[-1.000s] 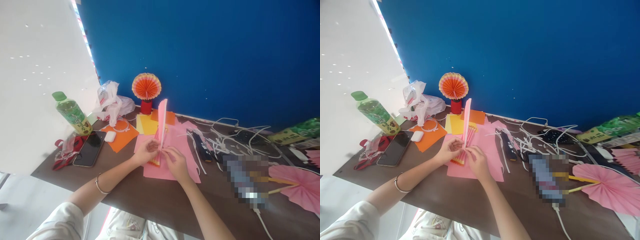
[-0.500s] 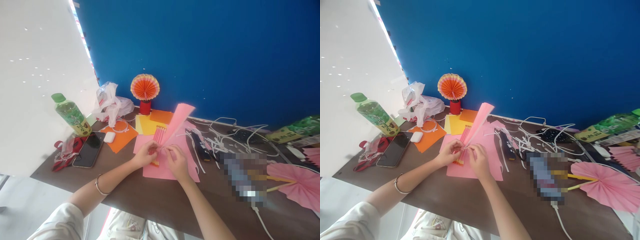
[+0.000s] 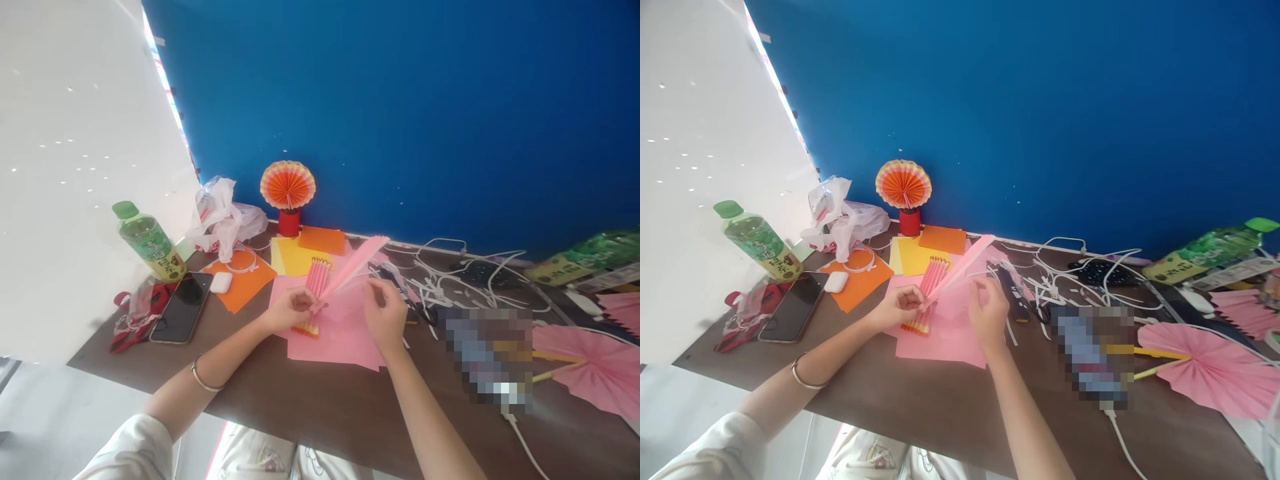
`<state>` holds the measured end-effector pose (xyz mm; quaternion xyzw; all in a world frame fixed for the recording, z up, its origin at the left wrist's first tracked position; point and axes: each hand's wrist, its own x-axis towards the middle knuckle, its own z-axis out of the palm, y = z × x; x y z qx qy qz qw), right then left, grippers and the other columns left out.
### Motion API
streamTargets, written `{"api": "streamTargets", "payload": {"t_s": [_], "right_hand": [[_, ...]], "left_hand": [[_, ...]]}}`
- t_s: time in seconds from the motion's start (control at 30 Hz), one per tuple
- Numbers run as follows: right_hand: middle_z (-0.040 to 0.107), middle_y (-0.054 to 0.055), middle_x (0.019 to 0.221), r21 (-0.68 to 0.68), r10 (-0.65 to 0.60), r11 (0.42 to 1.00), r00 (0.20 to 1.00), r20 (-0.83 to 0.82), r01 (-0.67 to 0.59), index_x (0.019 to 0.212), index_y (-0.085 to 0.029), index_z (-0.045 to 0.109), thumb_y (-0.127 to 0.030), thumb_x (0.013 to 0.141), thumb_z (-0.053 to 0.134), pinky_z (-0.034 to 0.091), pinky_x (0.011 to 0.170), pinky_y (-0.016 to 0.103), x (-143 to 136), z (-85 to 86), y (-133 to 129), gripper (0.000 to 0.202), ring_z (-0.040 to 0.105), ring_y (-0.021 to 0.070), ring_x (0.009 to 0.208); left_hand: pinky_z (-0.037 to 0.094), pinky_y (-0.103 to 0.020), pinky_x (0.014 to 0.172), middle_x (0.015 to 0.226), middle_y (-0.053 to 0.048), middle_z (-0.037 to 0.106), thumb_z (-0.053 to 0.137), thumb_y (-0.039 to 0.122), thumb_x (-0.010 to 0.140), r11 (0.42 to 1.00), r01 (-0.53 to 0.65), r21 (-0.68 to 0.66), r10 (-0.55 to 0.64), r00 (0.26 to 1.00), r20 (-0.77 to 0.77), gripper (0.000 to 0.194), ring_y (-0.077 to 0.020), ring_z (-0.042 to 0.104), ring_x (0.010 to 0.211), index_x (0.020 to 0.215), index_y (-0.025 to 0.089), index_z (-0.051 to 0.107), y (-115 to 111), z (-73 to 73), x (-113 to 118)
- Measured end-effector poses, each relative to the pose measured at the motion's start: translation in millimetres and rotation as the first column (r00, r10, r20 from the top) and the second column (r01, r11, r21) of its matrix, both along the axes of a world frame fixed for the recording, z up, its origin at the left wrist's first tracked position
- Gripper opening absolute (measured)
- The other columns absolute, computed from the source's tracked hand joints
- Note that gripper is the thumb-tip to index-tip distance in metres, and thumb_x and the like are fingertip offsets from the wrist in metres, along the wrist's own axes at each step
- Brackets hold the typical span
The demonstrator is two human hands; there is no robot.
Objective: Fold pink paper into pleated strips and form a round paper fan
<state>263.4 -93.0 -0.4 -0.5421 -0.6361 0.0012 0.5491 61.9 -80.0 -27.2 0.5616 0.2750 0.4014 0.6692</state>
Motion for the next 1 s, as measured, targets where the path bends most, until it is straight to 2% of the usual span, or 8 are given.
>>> {"api": "streamTargets", "payload": {"t_s": [0.13, 0.33, 0.53, 0.67, 0.83, 1.0], "right_hand": [[0.065, 0.005, 0.081, -0.005, -0.085, 0.996, 0.995, 0.044, 0.085, 0.081, -0.02, 0.06, -0.025, 0.081, 0.051, 0.046, 0.075, 0.034, 16.0, 17.8, 9.8, 0.011, 0.06, 0.0192, 0.079], [0.064, 0.005, 0.08, 0.002, -0.157, 0.987, 0.966, 0.205, 0.16, 0.078, -0.019, 0.06, -0.026, 0.081, 0.049, 0.045, 0.075, 0.034, 46.0, 51.3, 36.3, 0.013, 0.059, 0.02, 0.078], [0.063, 0.006, 0.08, -0.047, -0.186, 0.976, 0.925, 0.332, 0.213, 0.077, -0.019, 0.059, -0.025, 0.081, 0.047, 0.043, 0.074, 0.034, 70.9, 79.1, 66.9, 0.014, 0.058, 0.0199, 0.075], [0.064, 0.009, 0.082, -0.087, -0.219, 0.958, 0.892, 0.396, 0.274, 0.077, -0.017, 0.06, -0.024, 0.081, 0.046, 0.04, 0.074, 0.031, 80.6, 99.9, 81.5, 0.015, 0.056, 0.0192, 0.074], [0.065, 0.011, 0.084, -0.154, -0.309, 0.907, 0.867, 0.391, 0.393, 0.078, -0.015, 0.061, -0.023, 0.08, 0.048, 0.038, 0.073, 0.03, 93.3, 124.5, 94.2, 0.016, 0.054, 0.018, 0.073], [0.064, 0.01, 0.076, -0.203, -0.412, 0.842, 0.838, 0.357, 0.5, 0.076, -0.014, 0.062, -0.021, 0.076, 0.052, 0.038, 0.071, 0.029, 109.5, 142.4, 103.5, 0.013, 0.051, 0.0172, 0.067]], "left_hand": [[0.046, -0.033, 0.081, 0.074, -0.004, 0.064, 0.074, 0.03, 0.065, 0.997, 0.045, -0.067, -0.042, 0.998, 0.045, 0.027, -0.0231, 0.064, 0.093, 0.071, 0.014, 0.053, 3.3, -0.1, -3.9], [0.049, -0.033, 0.078, 0.076, -0.006, 0.064, 0.074, 0.031, 0.065, 0.982, 0.168, -0.085, -0.171, 0.985, -0.022, 0.027, -0.024, 0.062, 0.097, 0.076, 0.012, 0.059, 4.1, -2.9, -6.7], [0.053, -0.033, 0.067, 0.083, -0.007, 0.065, 0.074, 0.031, 0.064, 0.969, 0.207, -0.137, -0.215, 0.975, -0.048, 0.028, -0.0184, 0.065, 0.074, 0.076, 0.012, 0.057, 1.4, 0.6, -7.3], [0.051, -0.03, 0.064, 0.079, -0.006, 0.065, 0.076, 0.029, 0.062, 0.969, 0.192, -0.156, -0.204, 0.977, -0.066, 0.029, -0.016, 0.064, 0.07, 0.076, 0.012, 0.056, 4.6, -1.5, -7.9], [0.046, -0.022, 0.062, 0.075, -0.004, 0.064, 0.074, 0.024, 0.063, 0.979, 0.166, -0.122, -0.179, 0.978, -0.107, 0.022, -0.0122, 0.06, 0.072, 0.075, 0.013, 0.058, 12.7, -1.8, -15.6], [0.046, -0.022, 0.067, 0.075, -0.003, 0.065, 0.077, 0.021, 0.059, 0.944, 0.285, -0.167, -0.304, 0.947, -0.102, 0.022, -0.0109, 0.06, 0.071, 0.073, 0.013, 0.061, 25.0, -1.0, -34.7]]}}
